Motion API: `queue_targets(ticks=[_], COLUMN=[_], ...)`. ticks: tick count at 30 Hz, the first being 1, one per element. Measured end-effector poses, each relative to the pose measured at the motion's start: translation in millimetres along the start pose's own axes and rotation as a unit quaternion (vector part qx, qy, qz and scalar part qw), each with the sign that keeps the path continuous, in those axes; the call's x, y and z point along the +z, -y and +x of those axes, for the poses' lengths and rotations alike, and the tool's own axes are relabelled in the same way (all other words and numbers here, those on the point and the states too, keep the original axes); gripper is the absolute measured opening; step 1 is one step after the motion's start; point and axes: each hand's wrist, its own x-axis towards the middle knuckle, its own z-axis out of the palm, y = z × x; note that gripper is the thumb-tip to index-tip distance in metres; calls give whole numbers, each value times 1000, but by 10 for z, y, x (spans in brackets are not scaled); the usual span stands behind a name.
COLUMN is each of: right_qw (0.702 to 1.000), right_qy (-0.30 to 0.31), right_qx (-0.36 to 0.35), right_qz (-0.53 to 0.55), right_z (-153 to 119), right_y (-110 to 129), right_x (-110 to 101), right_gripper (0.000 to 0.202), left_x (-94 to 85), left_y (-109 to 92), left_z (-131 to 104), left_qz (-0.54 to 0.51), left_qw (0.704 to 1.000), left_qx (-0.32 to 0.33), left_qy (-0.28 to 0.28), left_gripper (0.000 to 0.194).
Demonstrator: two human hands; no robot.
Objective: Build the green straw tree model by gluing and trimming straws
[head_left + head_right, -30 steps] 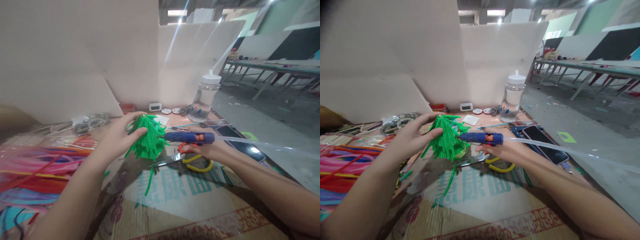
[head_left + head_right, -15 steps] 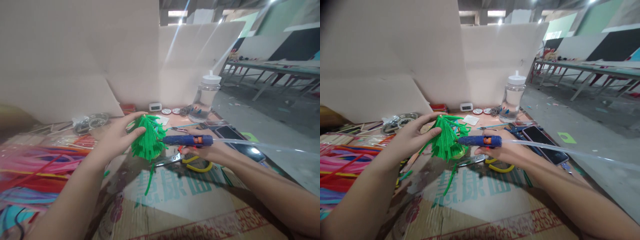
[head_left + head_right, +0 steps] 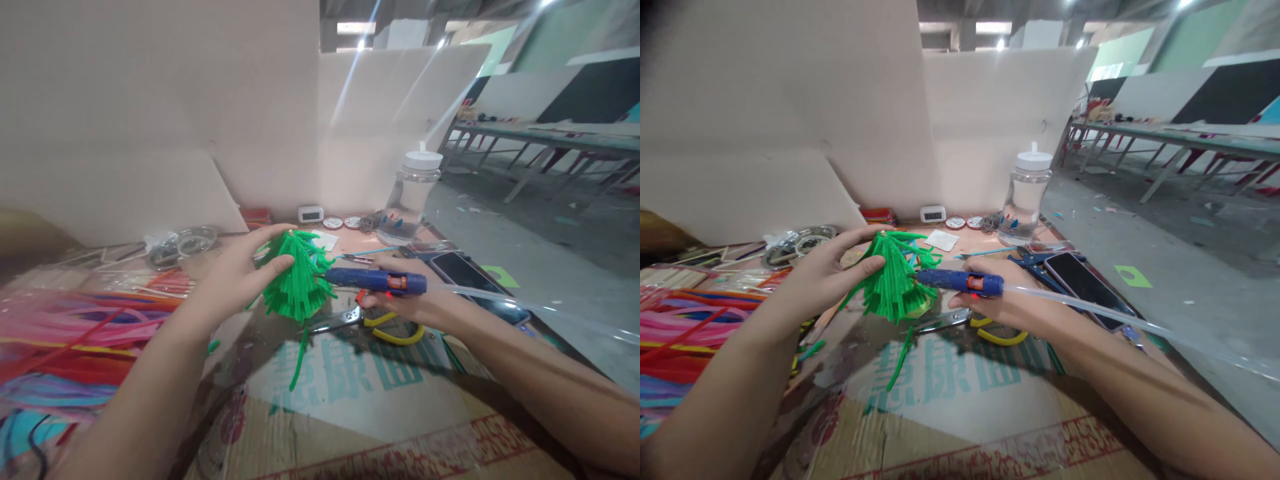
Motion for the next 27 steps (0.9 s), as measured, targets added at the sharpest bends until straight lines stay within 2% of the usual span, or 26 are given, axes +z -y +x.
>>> queue_targets(ticks=[4, 13, 18, 23, 27], right_qw=[1000, 999, 999, 1000, 999], right_qy=[-8, -35, -34, -1, -20], right_qx=[8, -29, -21, -11, -35], right_qz=[-9, 28, 23, -4, -26], right_z=[1, -5, -9, -19, -9], right_y=[-64, -94, -95, -101, -127], right_x=[48, 85, 81, 50, 59], right_gripper=[29, 33, 34, 36, 39], left_x=[-5, -3, -2, -6, -4], left_y=[-15, -50, -81, -53, -22], left_z=[-4, -12, -13, -5, -4], left_qz=[-2, 21, 23, -5, -28], left_qw=[1000, 1000, 1000, 1000, 999], left_qx=[-9, 12, 19, 15, 8], left_qy=[2, -8, -4, 9, 20], left_gripper=[47, 44, 43, 44, 46])
